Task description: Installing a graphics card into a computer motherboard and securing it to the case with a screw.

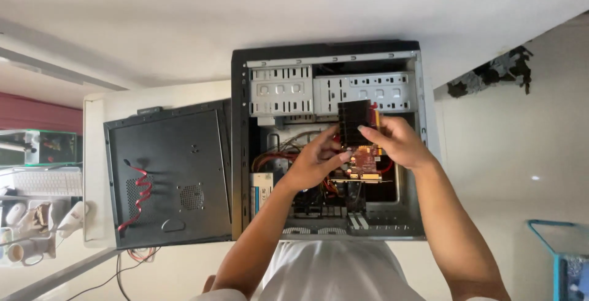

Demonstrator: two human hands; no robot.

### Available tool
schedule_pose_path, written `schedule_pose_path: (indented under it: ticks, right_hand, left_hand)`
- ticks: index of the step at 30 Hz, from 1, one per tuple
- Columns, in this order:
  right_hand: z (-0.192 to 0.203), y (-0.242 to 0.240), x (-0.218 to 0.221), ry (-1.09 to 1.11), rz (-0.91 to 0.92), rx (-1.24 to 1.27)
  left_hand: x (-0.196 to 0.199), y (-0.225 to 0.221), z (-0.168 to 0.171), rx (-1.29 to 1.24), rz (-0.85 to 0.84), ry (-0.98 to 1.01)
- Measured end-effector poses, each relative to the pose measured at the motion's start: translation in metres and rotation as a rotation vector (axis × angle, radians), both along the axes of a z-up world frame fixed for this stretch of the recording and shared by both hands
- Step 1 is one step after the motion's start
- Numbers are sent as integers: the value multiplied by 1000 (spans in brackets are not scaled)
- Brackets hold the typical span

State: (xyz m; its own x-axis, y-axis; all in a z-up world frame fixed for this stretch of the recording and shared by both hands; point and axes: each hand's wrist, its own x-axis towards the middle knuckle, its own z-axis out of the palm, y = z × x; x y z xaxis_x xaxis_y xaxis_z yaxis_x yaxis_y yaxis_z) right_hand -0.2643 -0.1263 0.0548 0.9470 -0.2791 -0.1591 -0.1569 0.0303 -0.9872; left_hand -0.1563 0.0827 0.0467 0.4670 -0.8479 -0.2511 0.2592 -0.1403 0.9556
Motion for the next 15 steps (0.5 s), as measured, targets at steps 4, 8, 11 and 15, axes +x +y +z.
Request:
schedule_pose_path:
  ticks: [4,8,11,15]
  right_hand:
    - [-57,-1,-68,27,-186,39]
    - [-117,18,-125,71,-393,162]
    - [-111,31,-124,11,-459,170]
    - [-86,54,-128,-74,-517,399]
  left_hand:
    - [-11,21,-36,-81,-110,282]
    - [-16,32,-61,27,-203,349]
    - [-7,28,-57,-28,-308,379]
    - [-14,28,-60,-141,-367,312]
